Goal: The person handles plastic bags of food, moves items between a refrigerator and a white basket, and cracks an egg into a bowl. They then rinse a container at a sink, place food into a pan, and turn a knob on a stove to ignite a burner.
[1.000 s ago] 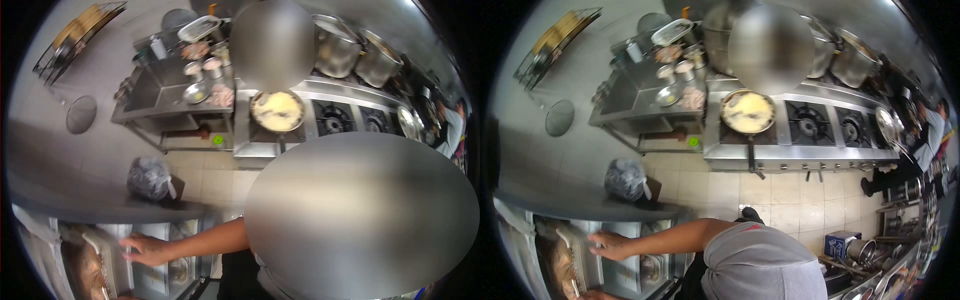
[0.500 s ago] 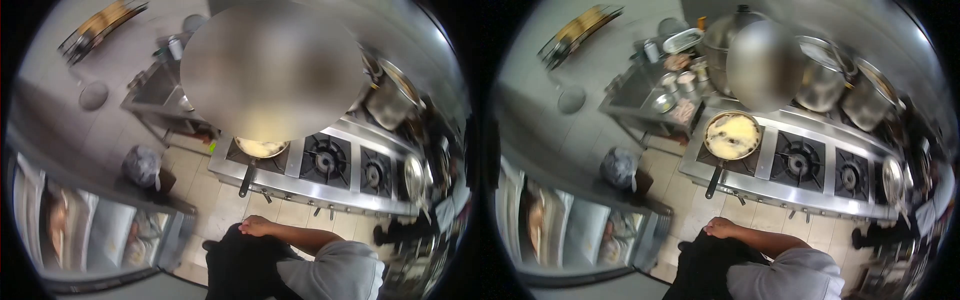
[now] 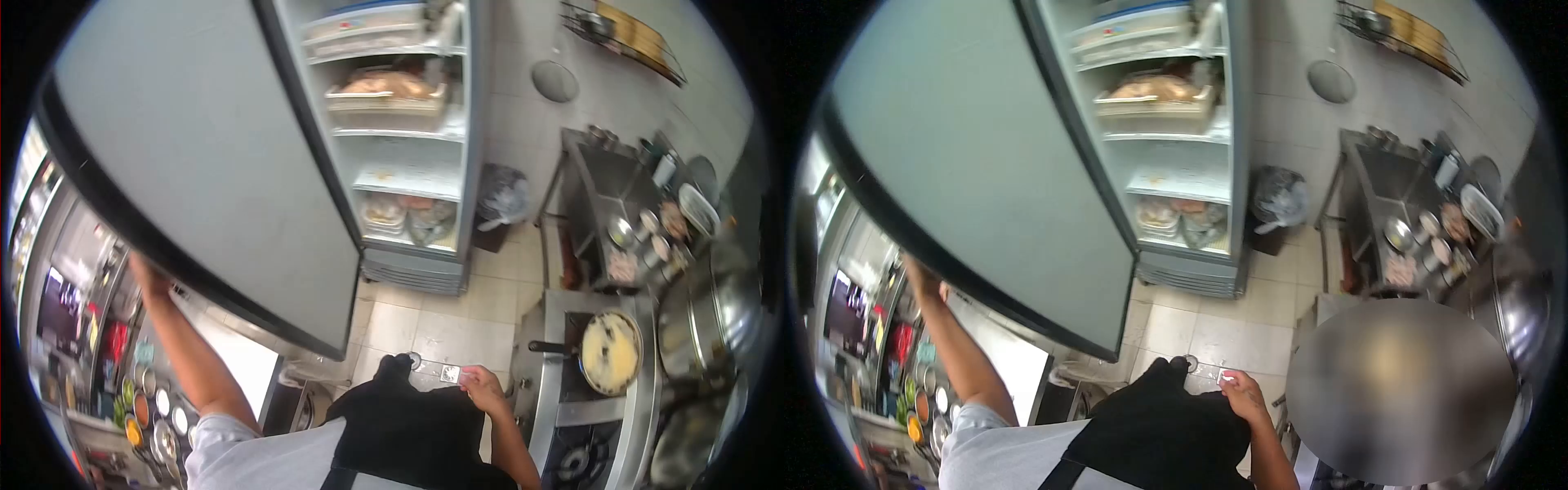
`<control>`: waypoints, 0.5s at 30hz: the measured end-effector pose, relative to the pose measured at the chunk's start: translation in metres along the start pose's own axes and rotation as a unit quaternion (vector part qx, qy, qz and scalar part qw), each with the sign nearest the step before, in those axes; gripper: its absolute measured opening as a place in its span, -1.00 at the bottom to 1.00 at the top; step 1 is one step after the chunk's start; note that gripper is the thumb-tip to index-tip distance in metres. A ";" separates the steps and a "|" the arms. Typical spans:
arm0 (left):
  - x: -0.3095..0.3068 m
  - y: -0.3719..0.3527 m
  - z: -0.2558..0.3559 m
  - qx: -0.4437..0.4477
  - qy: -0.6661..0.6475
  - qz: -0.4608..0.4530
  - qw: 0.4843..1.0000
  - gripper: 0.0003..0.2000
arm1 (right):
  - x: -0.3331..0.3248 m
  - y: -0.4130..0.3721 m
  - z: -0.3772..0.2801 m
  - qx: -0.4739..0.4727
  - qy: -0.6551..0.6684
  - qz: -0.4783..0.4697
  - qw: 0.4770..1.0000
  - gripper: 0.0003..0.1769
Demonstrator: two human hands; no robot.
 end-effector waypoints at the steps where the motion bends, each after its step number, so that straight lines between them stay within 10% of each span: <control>1: 0.013 -0.013 0.004 -0.008 0.003 -0.015 1.000 -0.63 | 0.005 0.001 0.003 -0.005 -0.008 -0.015 1.000 -0.64; 3: 0.038 -0.033 0.000 0.016 0.025 -0.023 0.999 -0.60 | 0.012 0.012 0.002 -0.009 -0.036 -0.028 0.999 -0.69; 5: 0.009 -0.022 -0.024 0.119 0.238 -0.257 0.929 -0.47 | 0.030 0.016 -0.024 -0.008 -0.069 -0.050 0.996 -0.64; 8: 0.155 -0.111 0.011 0.295 0.320 -0.228 0.871 -0.69 | 0.058 0.024 -0.082 -0.077 -0.129 -0.078 0.986 -0.44; 10: 0.213 -0.133 -0.005 0.161 0.134 -0.249 0.946 -0.86 | 0.070 0.036 -0.104 -0.085 -0.115 -0.073 0.987 -0.42; 15: 0.335 -0.150 -0.069 0.125 -0.066 -0.321 0.936 -0.86 | 0.074 0.070 -0.098 -0.018 -0.031 -0.089 0.995 -0.43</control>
Point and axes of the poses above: each hand's wrist, its own y-axis towards the middle knuckle, its own x-axis out of the palm, z = x × y, the point moved 2 cm from there along y, towards the middle knuckle, and after that the axes turned 7 degrees about x, right-handed, at the moved point
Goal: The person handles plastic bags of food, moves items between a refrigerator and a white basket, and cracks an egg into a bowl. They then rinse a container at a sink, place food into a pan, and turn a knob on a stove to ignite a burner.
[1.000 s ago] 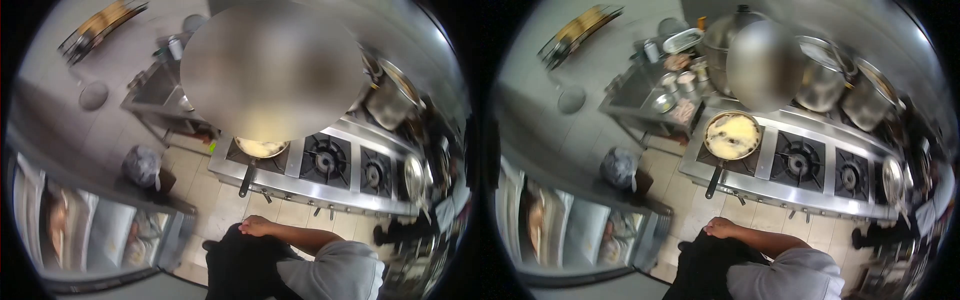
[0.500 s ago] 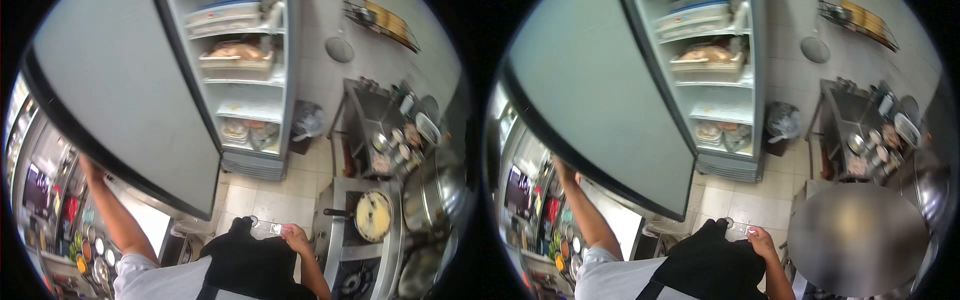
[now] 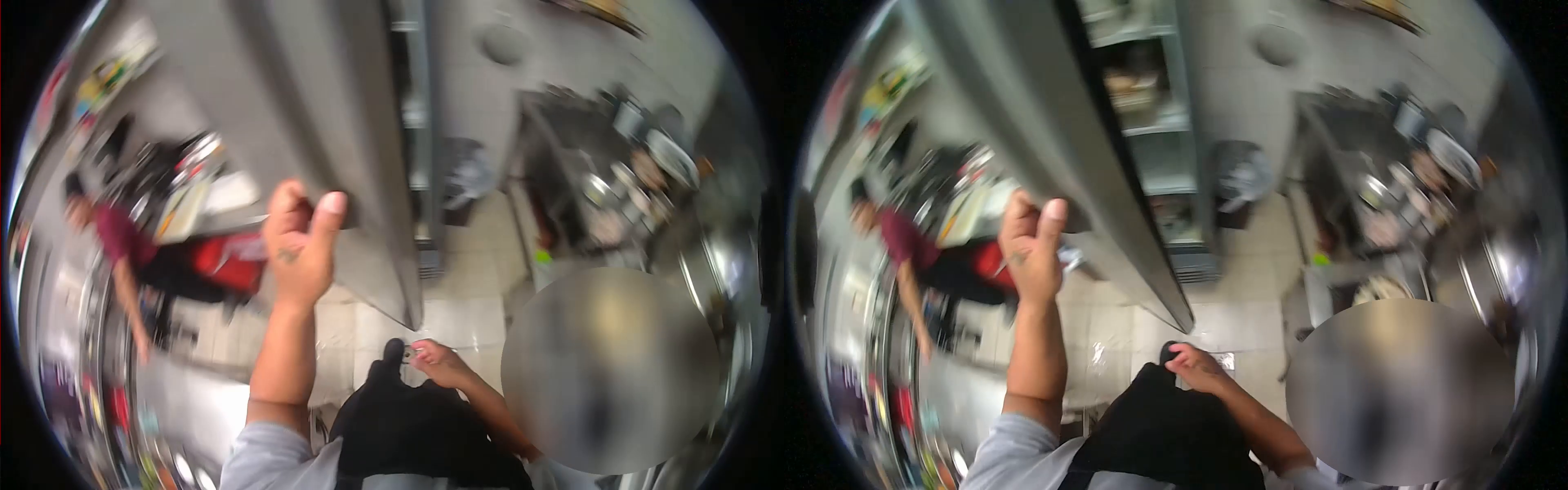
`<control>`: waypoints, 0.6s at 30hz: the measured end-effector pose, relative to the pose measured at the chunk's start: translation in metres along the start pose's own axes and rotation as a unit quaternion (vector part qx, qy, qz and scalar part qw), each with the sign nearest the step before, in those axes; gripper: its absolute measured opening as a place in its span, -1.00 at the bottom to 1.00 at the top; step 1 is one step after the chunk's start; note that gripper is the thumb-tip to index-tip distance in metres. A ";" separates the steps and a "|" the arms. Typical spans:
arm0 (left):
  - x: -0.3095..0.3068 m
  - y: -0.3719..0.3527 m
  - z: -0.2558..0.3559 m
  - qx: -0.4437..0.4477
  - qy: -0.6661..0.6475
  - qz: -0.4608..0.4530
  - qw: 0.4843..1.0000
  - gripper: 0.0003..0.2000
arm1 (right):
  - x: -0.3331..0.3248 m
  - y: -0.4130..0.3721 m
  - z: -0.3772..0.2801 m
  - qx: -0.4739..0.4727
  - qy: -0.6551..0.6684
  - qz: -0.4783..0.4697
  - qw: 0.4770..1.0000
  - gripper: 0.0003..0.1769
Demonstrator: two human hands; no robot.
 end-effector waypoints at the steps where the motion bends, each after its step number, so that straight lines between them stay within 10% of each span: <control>1: 0.019 0.009 -0.019 -0.002 -0.022 -0.008 1.000 -0.87 | -0.004 0.005 0.010 0.004 -0.001 -0.003 1.000 -0.43; 8: 0.113 0.025 -0.147 -0.046 -0.157 0.040 0.986 -0.81 | -0.042 0.024 0.072 0.117 0.096 0.166 0.974 -0.55; 18: 0.186 -0.004 -0.327 0.350 -0.009 -0.234 0.907 -0.88 | -0.067 -0.074 0.033 0.234 0.197 0.508 0.805 -0.53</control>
Point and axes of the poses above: each hand's wrist, its own y-axis towards the middle knuckle, its own x-axis out of the palm, z = x × y, the point moved 2 cm from there along y, towards the middle knuckle, and after that the axes turned 7 degrees about x, right-handed, at the moved point
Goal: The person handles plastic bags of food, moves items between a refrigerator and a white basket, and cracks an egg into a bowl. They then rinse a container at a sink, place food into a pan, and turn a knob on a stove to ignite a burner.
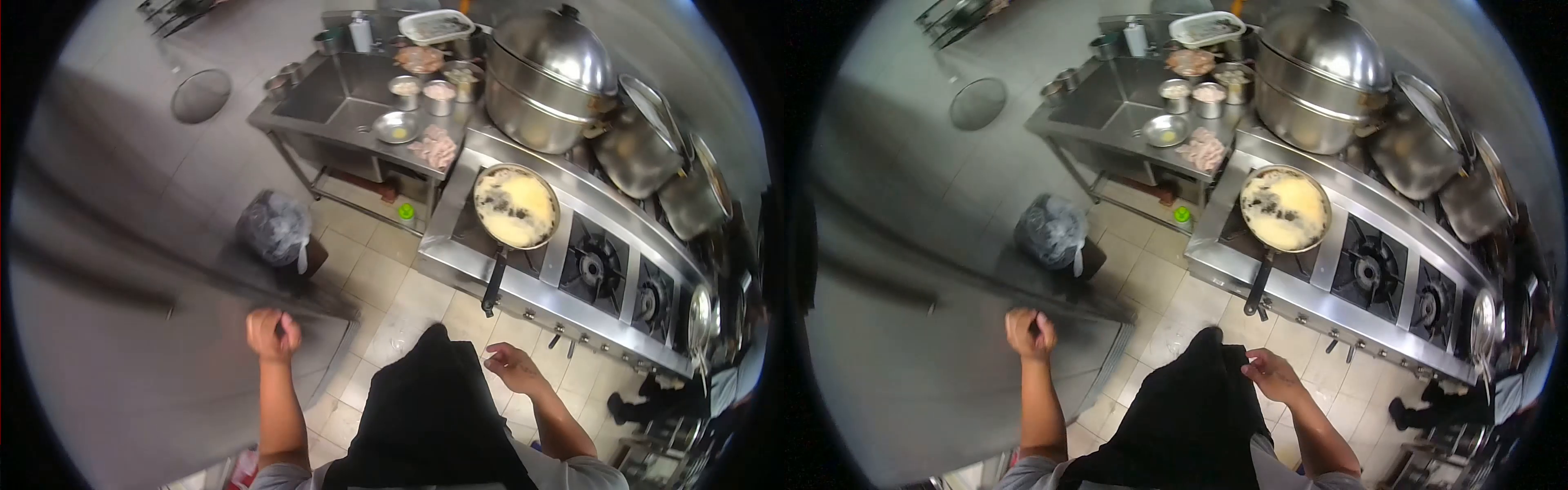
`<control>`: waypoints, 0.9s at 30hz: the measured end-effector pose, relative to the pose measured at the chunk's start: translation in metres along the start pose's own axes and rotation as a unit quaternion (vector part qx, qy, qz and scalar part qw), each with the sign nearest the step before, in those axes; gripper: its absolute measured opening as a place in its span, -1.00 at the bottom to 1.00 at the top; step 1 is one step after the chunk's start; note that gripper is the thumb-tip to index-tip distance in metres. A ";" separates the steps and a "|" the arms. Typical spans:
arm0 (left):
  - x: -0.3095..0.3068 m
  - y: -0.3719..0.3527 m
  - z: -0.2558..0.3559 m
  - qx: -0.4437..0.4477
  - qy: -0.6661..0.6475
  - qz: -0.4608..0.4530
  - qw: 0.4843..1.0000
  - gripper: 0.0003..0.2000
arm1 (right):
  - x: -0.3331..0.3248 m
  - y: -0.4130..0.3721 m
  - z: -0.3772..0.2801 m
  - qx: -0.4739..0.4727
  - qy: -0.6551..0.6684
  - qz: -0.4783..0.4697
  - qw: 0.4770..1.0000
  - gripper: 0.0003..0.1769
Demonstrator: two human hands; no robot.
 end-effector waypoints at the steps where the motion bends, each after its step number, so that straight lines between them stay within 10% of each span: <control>1: 0.003 -0.006 0.002 -0.024 -0.005 0.017 1.000 -0.89 | -0.007 0.000 -0.005 0.010 0.027 0.012 1.000 -0.55; 8: 0.130 0.049 -0.016 -0.073 -0.111 -0.171 0.976 -0.92 | -0.013 0.082 -0.095 -0.021 0.192 -0.094 0.977 -0.51; 11: 0.187 0.020 -0.061 -0.250 -0.114 -0.181 0.944 -0.91 | -0.032 0.113 -0.142 -0.040 0.224 -0.086 0.970 -0.53; 13: 0.204 -0.036 -0.082 -0.539 -0.116 -0.115 0.826 -0.93 | -0.055 0.118 -0.177 -0.047 0.290 -0.099 0.951 -0.59; 20: 0.272 -0.113 -0.129 -0.631 -0.008 -0.199 0.749 -0.95 | -0.086 0.166 -0.189 -0.048 0.330 -0.024 0.942 -0.69; 27: 0.418 0.024 -0.262 -0.509 -0.217 -0.026 0.833 -0.89 | -0.084 0.278 -0.252 0.006 0.352 -0.040 0.935 -0.68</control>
Point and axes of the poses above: each hand's wrist, its own y-axis towards the middle knuckle, its own x-axis out of the palm, z = x × y, the point moved 2 cm from there along y, towards the middle knuckle, and after that the axes turned 7 degrees about x, right-handed, at the moved point
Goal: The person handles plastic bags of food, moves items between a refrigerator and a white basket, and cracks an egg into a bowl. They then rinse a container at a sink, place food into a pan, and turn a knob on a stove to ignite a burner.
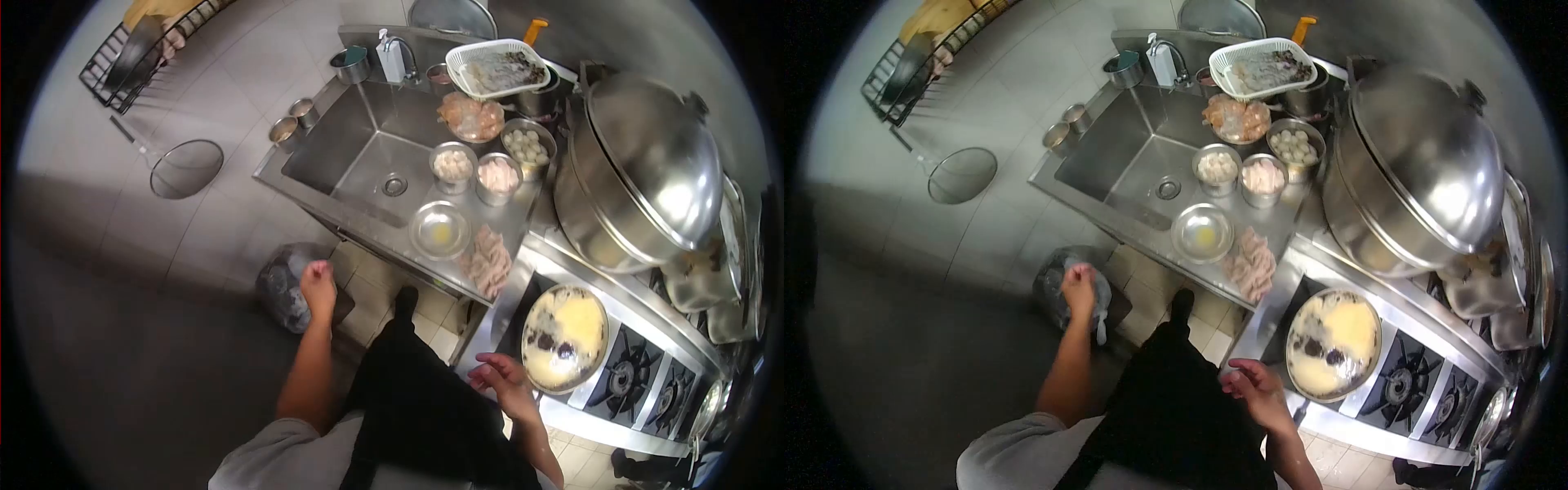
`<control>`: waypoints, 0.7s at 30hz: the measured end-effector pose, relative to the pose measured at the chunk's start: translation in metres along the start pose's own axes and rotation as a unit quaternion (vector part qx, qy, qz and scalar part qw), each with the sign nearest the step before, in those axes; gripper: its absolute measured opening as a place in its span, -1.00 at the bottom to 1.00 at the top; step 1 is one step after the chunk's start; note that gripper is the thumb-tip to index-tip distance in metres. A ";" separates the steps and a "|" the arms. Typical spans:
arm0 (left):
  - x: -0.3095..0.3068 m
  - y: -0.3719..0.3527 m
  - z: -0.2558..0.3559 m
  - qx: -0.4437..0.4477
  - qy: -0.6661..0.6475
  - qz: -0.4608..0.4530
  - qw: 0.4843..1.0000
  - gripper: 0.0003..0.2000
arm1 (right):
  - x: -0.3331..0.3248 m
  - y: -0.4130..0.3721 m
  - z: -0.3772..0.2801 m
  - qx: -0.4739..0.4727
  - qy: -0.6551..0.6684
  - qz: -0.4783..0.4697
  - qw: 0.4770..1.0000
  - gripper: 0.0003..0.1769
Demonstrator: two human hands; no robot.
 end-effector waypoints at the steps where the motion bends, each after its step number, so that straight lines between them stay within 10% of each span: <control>1: 0.021 0.037 0.012 -0.004 -0.005 -0.018 1.000 -0.92 | 0.009 0.026 -0.010 0.003 -0.016 -0.016 1.000 -0.66; 9: 0.256 0.298 -0.045 0.083 -0.103 -0.204 0.970 -0.81 | 0.040 0.224 -0.064 0.111 -0.025 0.197 0.974 -0.39; 21: 0.444 0.468 -0.087 -0.036 -0.075 -0.264 0.961 -0.70 | 0.063 0.291 -0.078 0.171 -0.045 0.325 0.929 -0.64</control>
Point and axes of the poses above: each hand's wrist, its own y-axis towards the middle knuckle, its own x-axis out of the palm, z = x × y, the point moved 2 cm from there along y, towards the middle knuckle, and after that the axes turned 7 degrees about x, right-handed, at the moved point
